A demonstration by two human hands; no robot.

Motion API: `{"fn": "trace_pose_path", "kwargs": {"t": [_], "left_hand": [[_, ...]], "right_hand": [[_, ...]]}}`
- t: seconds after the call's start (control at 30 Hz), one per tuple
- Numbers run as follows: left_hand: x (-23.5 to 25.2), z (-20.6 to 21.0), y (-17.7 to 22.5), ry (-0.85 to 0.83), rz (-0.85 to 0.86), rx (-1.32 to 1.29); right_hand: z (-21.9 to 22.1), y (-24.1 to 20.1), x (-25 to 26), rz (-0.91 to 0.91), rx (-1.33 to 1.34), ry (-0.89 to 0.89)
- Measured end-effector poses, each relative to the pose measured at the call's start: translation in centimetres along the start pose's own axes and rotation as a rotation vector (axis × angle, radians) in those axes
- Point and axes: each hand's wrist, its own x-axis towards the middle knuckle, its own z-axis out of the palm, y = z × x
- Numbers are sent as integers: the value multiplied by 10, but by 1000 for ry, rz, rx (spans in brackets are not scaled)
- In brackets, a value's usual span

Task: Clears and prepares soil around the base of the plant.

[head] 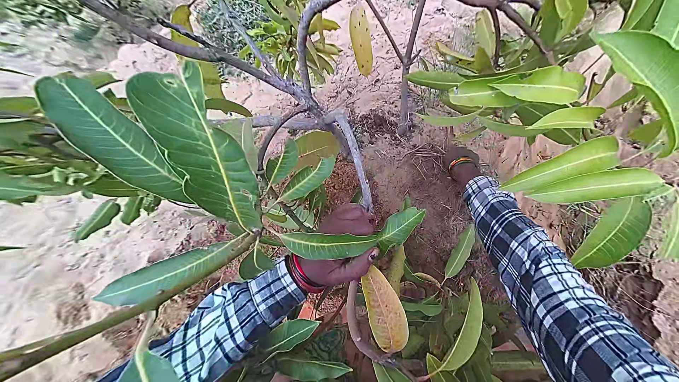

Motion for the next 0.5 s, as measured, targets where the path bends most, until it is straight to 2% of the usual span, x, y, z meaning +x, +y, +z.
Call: {"fn": "trace_pose_path", "kwargs": {"t": [0.03,0.07,0.1,0.13,0.23,0.5], "left_hand": [[1,1,-1,5,6,-2],[1,1,-1,8,8,0],[2,1,0,6,9,6],[4,0,0,4,11,6],[5,0,0,-1,22,12],[11,3,-2,-35,36,42]], "right_hand": [[24,7,10,-23,24,272],[22,9,9,-32,20,252],[-6,6,-4,-26,-8,-9],[-24,5,-14,-34,-30,-147],[-30,5,-32,-46,-36,-110],[-25,22,-34,-101,-5,-158]]}}
